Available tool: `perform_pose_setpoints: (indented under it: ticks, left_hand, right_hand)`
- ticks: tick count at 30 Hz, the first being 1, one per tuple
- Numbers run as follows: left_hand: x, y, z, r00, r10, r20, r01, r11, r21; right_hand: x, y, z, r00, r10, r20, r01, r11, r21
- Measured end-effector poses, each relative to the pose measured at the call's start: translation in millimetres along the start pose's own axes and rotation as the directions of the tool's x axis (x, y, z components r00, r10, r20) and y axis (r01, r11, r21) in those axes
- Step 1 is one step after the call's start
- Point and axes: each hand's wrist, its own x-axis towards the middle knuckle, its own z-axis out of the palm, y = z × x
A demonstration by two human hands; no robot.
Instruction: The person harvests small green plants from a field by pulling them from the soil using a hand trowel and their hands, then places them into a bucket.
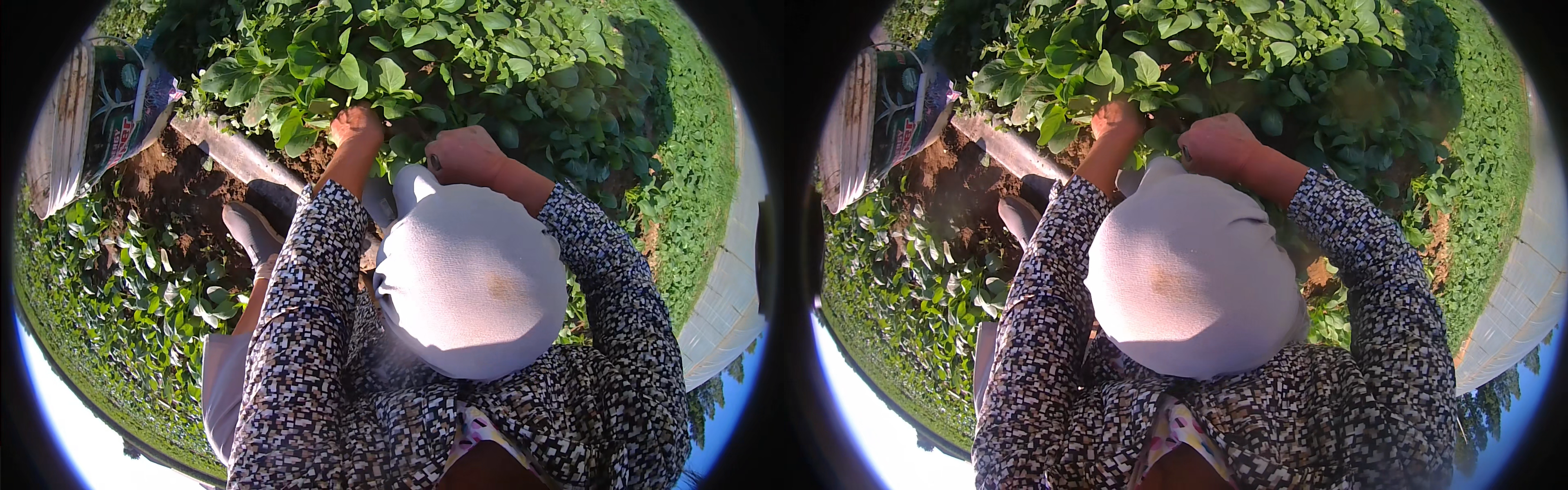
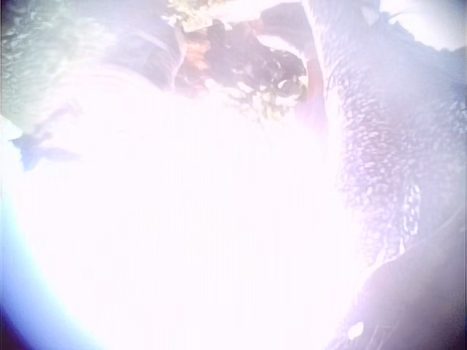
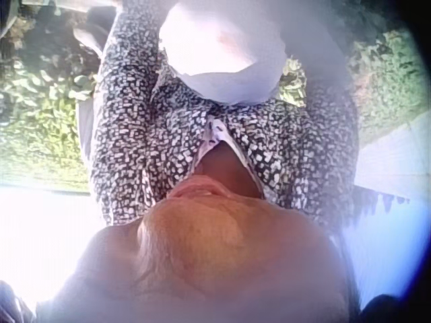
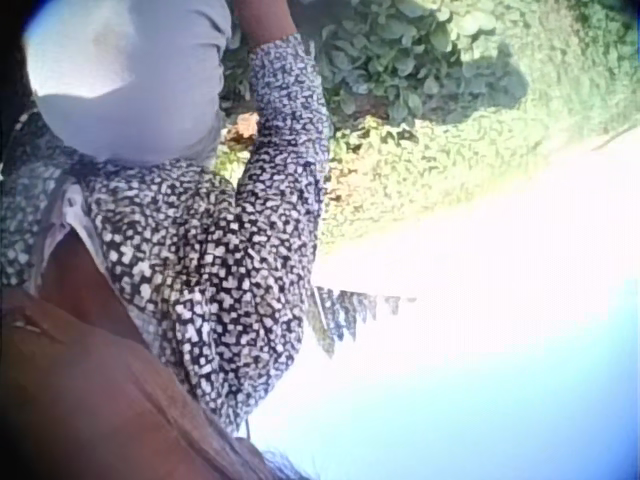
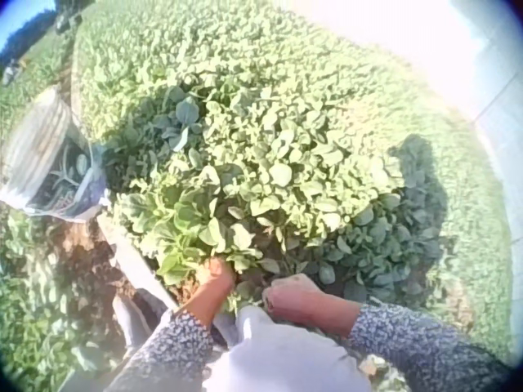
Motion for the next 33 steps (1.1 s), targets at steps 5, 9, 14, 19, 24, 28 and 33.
perform_pose_setpoints:
  ticks: [5,9,14,19,24,28,33]
  left_hand:
    - [-2.3,-14.3,10.5,0.996,0.069,-0.064,-0.067,0.997,0.031]
    - [-7.8,-28.1,14.8,0.996,0.056,-0.074,-0.066,0.988,-0.138]
    - [-31.3,-52.5,11.4,0.980,-0.027,-0.195,-0.074,0.870,-0.488]
    - [-50.1,-83.6,-10.7,0.983,0.174,-0.064,-0.010,-0.294,-0.956]
    - [-62.7,-108.1,-27.1,0.970,0.244,0.003,0.031,-0.111,-0.993]
    - [-70.3,-113.9,-44.9,0.966,0.163,-0.199,-0.138,-0.325,-0.936]
    - [-60.6,-146.3,-46.5,0.954,0.130,-0.271,-0.297,0.541,-0.786]
  right_hand:
    - [-8.8,13.6,44.2,0.988,-0.135,-0.071,0.126,0.985,-0.115]
    - [-17.8,14.4,37.6,0.963,-0.226,-0.149,0.203,0.967,-0.154]
    - [-39.7,12.7,17.8,0.980,-0.024,-0.199,0.031,0.999,0.035]
    - [-56.8,14.9,16.8,0.933,0.250,-0.258,-0.181,0.947,0.265]
    - [-57.9,13.1,18.2,0.920,0.298,-0.254,-0.218,0.929,0.299]
    - [-59.3,11.7,19.5,0.918,0.289,-0.272,-0.193,0.924,0.330]
    - [-57.8,12.4,15.8,0.924,0.310,-0.225,-0.185,0.875,0.447]
